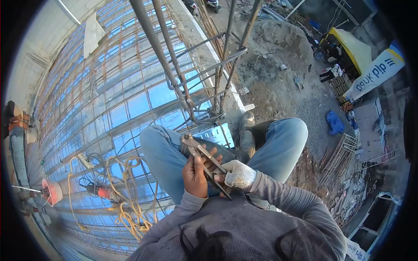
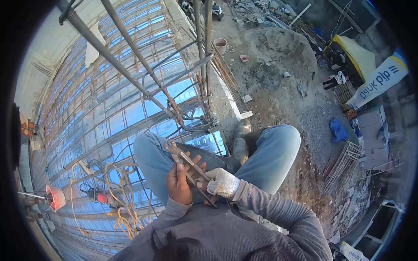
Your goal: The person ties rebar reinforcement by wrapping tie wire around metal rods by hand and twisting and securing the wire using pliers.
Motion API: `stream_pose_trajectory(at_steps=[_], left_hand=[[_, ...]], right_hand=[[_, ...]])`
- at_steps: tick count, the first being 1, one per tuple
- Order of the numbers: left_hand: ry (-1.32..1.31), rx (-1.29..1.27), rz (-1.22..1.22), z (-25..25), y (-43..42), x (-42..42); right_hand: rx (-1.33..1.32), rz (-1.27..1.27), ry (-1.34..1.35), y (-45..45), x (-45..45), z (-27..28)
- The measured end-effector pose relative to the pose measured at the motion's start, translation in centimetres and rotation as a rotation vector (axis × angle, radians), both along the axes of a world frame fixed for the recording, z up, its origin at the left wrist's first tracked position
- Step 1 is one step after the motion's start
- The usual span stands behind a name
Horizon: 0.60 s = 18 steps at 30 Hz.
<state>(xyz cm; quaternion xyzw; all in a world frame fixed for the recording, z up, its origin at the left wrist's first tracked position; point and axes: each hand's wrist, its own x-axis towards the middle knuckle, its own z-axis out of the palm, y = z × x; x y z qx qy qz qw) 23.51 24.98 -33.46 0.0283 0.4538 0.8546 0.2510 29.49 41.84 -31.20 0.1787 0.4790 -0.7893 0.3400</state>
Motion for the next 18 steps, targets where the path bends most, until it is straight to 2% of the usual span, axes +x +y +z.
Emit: stream_pose_trajectory(at_steps=[1, 2, 3, 4, 6, 7, 8, 9, 11, 13, 15, 16, 17, 18], left_hand=[[-0.074, -0.21, 0.074, -1.2, -1.0, -0.1], [-0.084, -0.195, 0.094, -2.2, -1.5, 0.1], [0.058, -0.379, 0.142, -3.1, -2.0, 0.2], [0.198, -0.568, 0.186, -3.9, -2.5, 0.2], [0.158, -0.622, 0.18, -4.9, -3.6, -0.2], [0.135, -0.679, 0.16, -5.7, -4.2, -0.3], [0.223, -0.715, 0.151, -7.6, -4.9, -0.4], [0.212, -0.706, 0.158, -7.5, -5.2, -0.3], [0.226, -0.759, 0.214, -7.0, -5.9, 0.3], [0.235, -0.712, 0.269, -7.4, -6.2, 1.2], [0.136, -0.381, 0.39, -6.8, -6.3, 1.6], [0.214, -0.575, 0.314, -6.1, -7.2, 1.3], [0.208, -0.58, 0.318, -5.7, -7.6, 0.9], [0.185, -0.51, 0.34, -5.4, -7.9, 0.3]], right_hand=[[-0.094, -0.137, -0.089, -2.1, 0.1, -2.7], [-0.091, -0.19, -0.162, -3.5, -0.6, -2.5], [0.071, -0.14, -0.039, -4.5, -0.2, -7.1], [0.186, -0.055, 0.054, -4.9, -0.3, -8.6], [0.306, 0.048, 0.137, -5.8, -0.4, -8.9], [0.271, 0.026, 0.063, -6.2, -0.7, -8.3], [0.237, -0.001, -0.01, -6.4, -1.1, -7.7], [0.248, 0.009, -0.015, -6.4, -1.4, -7.1], [-0.021, -0.13, -0.142, -6.0, -1.5, -6.3], [-0.093, -0.111, -0.091, -5.4, -1.6, -7.0], [-0.05, 0.057, 0.169, -5.3, -2.1, -7.4], [0.122, 0.121, 0.17, -5.5, -2.4, -6.8], [0.117, 0.127, 0.165, -6.0, -2.4, -6.2], [0.461, 0.112, 0.574, -6.8, -2.7, -5.2]])
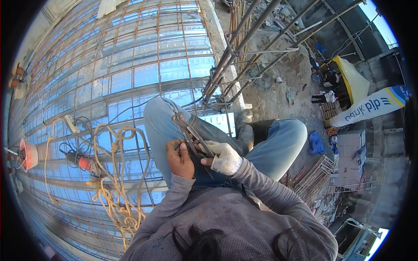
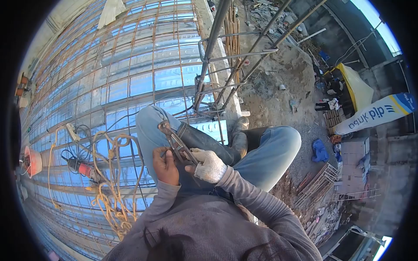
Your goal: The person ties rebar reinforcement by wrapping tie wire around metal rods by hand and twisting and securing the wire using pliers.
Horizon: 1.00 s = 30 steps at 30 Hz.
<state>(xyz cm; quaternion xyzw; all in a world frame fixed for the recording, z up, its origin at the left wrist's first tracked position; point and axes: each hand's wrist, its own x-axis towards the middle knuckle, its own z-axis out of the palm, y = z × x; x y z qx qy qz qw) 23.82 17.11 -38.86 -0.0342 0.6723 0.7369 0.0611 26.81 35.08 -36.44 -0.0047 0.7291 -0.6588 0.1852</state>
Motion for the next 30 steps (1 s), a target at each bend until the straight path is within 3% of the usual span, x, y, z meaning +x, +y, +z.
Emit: stream_pose_trajectory(at_steps=[1, 3, 6, 7, 9, 11, 13, 14, 15, 16, 17, 19, 21, 23, 25, 27, 28, 29, 30], left_hand=[[-0.001, 0.075, 0.017, 0.4, 0.0, -0.8], [0.069, 0.206, 0.076, 1.9, 1.3, -1.9], [0.52, -0.077, 0.127, 2.8, 1.5, -3.0], [0.523, -0.09, 0.153, 4.4, 1.0, -3.5], [0.629, -0.374, -0.017, 7.5, -0.1, -4.7], [0.664, -0.388, 0.02, 6.9, -0.6, -5.7], [0.71, -0.507, -0.061, 7.0, -1.3, -6.4], [0.708, -0.511, -0.051, 6.5, -1.5, -6.4], [0.437, -0.197, -0.01, 5.6, -1.6, -6.3], [0.164, 0.113, 0.029, 4.6, -1.7, -6.3], [0.161, 0.108, 0.032, 3.6, -2.5, -6.7], [-0.182, 0.374, 0.355, 1.9, -5.3, -8.1], [-0.196, 0.298, 0.384, 0.9, -7.6, -7.7], [-0.218, 0.213, 0.4, -0.4, -10.4, -6.6], [-0.147, -0.044, 0.359, -2.1, -13.1, -5.8], [-0.197, -0.002, 0.392, -3.4, -15.6, -5.4], [-0.247, 0.043, 0.442, -3.3, -16.3, -5.4], [-0.234, 0.036, 0.457, -3.4, -16.7, -5.1], [-0.23, 0.082, 0.456, -2.9, -16.6, -4.6]], right_hand=[[0.314, -0.016, 0.437, -0.6, -0.4, 0.9], [0.273, -0.048, 0.539, -1.4, -1.0, 3.1], [0.249, -0.12, 0.68, -1.9, -1.9, 3.5], [0.267, -0.17, 0.717, -2.2, -2.3, 3.4], [-0.053, -0.173, 0.403, -2.5, -3.1, 4.8], [-0.232, -0.167, -0.072, -1.9, -3.5, 5.9], [-0.332, -0.191, 0.059, -3.6, -4.0, 5.0], [-0.428, -0.248, -0.086, -4.0, -3.7, 2.9], [-0.521, -0.305, -0.236, -4.2, -3.4, 1.7], [-0.441, -0.302, -0.291, -4.4, -3.3, 2.8], [-0.446, -0.299, -0.296, -4.7, -3.1, 2.5], [-0.562, -0.371, -0.026, -5.1, -2.5, 1.9], [-0.47, -0.368, 0.059, -4.0, -2.2, 2.9], [-0.335, -0.118, 0.458, -2.9, -2.3, 4.5], [-0.266, -0.025, 0.507, -1.4, -3.3, 6.9], [-0.094, 0.028, 0.636, -0.6, -3.6, 9.6], [0.106, 0.116, 0.609, 1.0, -3.3, 10.8], [0.013, 0.076, 0.583, 1.1, -3.2, 12.0], [-0.178, -0.069, 0.288, 1.4, -2.1, 13.2]])
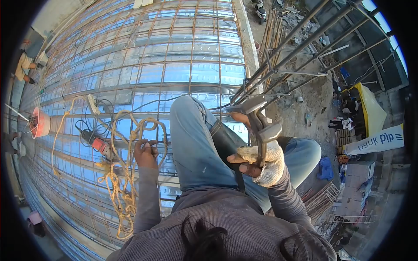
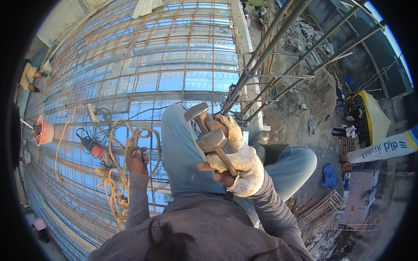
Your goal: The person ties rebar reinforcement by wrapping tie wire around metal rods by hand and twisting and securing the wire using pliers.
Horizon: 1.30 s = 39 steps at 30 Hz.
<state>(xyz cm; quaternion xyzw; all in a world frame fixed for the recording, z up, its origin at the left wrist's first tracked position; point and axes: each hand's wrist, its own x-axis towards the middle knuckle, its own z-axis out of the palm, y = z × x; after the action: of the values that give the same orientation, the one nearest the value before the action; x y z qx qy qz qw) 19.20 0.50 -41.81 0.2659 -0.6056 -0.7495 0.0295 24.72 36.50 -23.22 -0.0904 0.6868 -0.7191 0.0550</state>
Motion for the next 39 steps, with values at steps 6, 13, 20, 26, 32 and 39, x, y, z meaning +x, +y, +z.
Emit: stream_pose_trajectory(at_steps=[6, 13, 20, 26, 32, 39], left_hand=[[-0.023, 0.1, 0.063, 1.7, -0.7, 2.1], [0.232, 0.668, -0.054, 2.6, 0.1, 4.3], [0.478, 1.042, -0.102, 7.7, 4.1, 3.3], [0.52, 1.377, -0.154, 8.0, 10.2, -3.3], [0.101, 1.73, -0.197, 7.9, 18.9, -8.8], [-0.211, 1.348, -1.085, 6.3, 29.0, 6.2]], right_hand=[[-0.11, 0.002, -0.097, 3.5, 1.8, -0.5], [-0.199, 0.262, -0.08, -2.3, -4.3, -0.3], [1.212, 0.433, 0.488, -5.4, -6.8, -13.2], [0.57, 0.094, 0.115, -1.4, -1.9, -10.4], [-0.393, 0.269, -0.723, 5.4, 9.6, -7.3], [0.516, -0.84, -0.301, 22.9, 25.5, 1.6]])
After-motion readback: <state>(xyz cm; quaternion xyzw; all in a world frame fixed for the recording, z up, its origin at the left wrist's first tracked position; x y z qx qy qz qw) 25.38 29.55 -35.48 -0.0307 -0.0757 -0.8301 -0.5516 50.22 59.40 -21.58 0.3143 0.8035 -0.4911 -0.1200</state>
